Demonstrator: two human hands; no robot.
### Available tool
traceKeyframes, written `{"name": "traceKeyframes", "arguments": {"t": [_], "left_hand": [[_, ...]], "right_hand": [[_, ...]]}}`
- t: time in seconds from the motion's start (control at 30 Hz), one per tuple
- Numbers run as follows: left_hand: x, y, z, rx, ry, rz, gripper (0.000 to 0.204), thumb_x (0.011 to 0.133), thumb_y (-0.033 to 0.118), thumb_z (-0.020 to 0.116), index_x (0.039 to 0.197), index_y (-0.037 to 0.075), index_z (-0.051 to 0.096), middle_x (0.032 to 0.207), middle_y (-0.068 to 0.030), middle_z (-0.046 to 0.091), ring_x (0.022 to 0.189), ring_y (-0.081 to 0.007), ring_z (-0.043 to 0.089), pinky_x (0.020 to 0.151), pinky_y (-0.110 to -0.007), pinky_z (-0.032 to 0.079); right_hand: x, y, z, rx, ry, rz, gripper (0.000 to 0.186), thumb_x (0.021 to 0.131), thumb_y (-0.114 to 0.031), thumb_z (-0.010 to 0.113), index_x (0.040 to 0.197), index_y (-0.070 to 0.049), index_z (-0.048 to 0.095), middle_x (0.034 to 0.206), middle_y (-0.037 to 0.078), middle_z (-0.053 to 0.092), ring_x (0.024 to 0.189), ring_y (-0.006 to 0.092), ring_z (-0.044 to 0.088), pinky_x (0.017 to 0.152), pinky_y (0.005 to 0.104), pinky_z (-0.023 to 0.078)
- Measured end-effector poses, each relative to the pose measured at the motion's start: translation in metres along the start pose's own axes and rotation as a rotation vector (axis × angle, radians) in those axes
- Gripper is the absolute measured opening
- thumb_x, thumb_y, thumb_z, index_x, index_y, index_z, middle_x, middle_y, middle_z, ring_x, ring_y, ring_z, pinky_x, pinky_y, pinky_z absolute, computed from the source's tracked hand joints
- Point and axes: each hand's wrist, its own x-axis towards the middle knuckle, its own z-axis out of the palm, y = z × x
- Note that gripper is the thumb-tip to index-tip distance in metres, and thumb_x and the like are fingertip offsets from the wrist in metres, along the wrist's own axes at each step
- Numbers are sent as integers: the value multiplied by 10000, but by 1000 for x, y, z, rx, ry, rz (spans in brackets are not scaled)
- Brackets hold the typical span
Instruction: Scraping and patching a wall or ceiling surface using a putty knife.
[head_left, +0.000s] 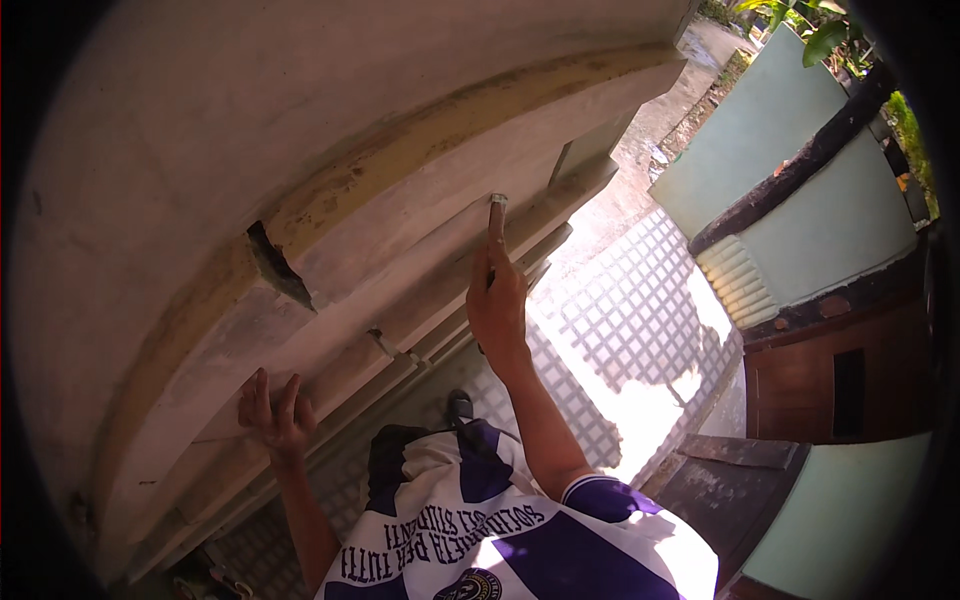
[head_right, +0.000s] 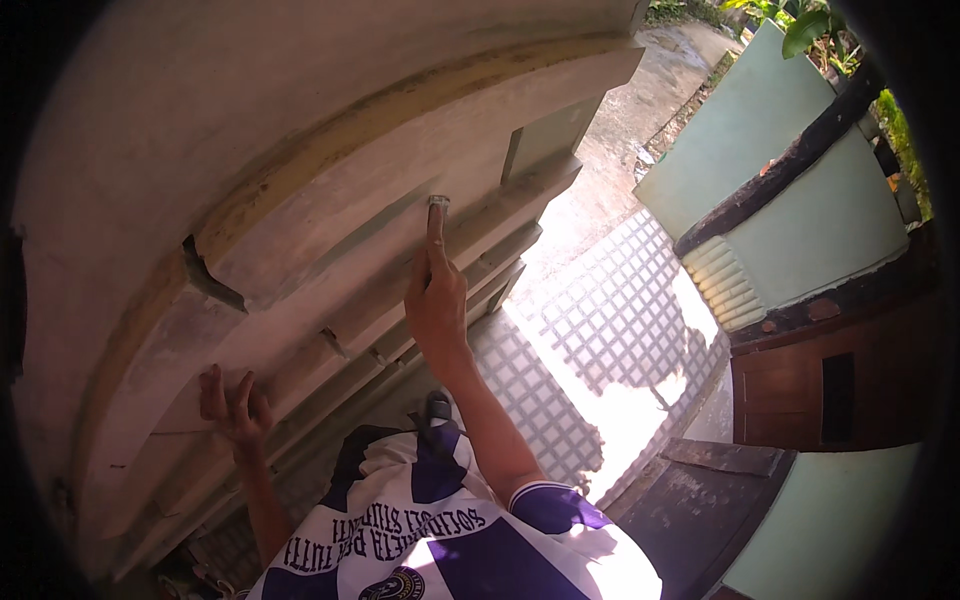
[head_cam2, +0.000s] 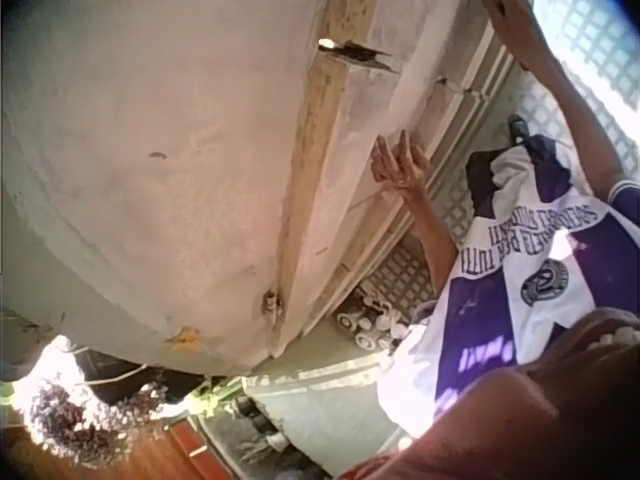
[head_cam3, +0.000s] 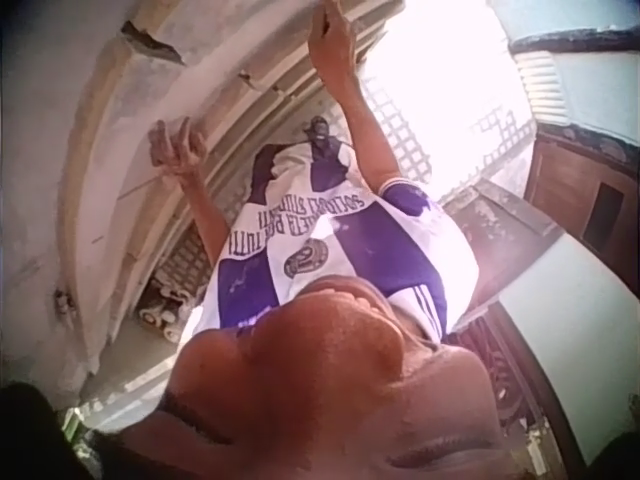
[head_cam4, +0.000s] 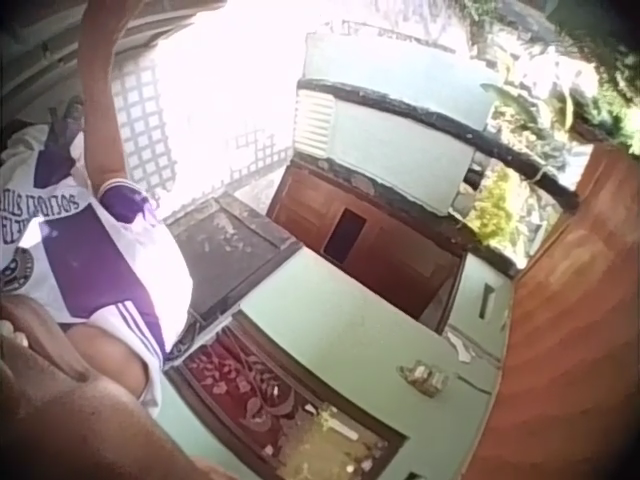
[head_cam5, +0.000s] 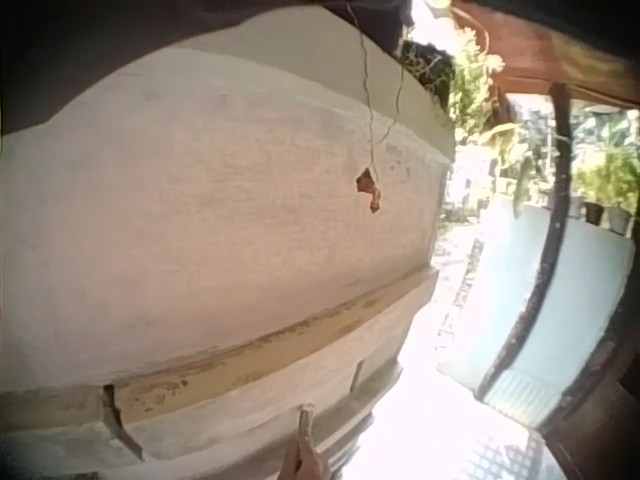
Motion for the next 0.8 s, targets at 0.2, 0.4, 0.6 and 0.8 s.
{"name": "traceKeyframes", "arguments": {"t": [0.2,0.4,0.6,0.8], "left_hand": [[8,7,-7,-45,-4,-19,377,843,146,673,1198,261,727,1518,-126,514,1390,-383,470,1094,-489,334],[10,9,-10,-123,9,-28,398,801,104,688,1172,244,729,1511,-128,459,1384,-407,488,1072,-491,352],[15,25,-13,-540,33,-77,472,746,-23,663,1150,213,729,1436,-165,556,1265,-366,585,996,-450,451],[-3,17,-53,-660,-42,-30,432,762,-77,631,1081,193,740,1338,-119,639,1123,-293,674,907,-416,521]], "right_hand": [[-3,-12,4,-17,6,76,599,1070,-82,451,1633,-195,280,641,79,358,567,148,345,549,334,359],[-27,-25,15,22,-81,213,560,1088,-138,436,1627,-185,295,634,58,339,569,149,329,555,329,344],[-94,-55,37,120,-241,97,579,1052,-79,460,1609,-132,308,631,198,463,523,285,453,553,375,389],[-112,-82,48,167,-192,248,554,1070,-149,417,1617,-183,328,617,46,422,526,105,386,519,314,385]]}}
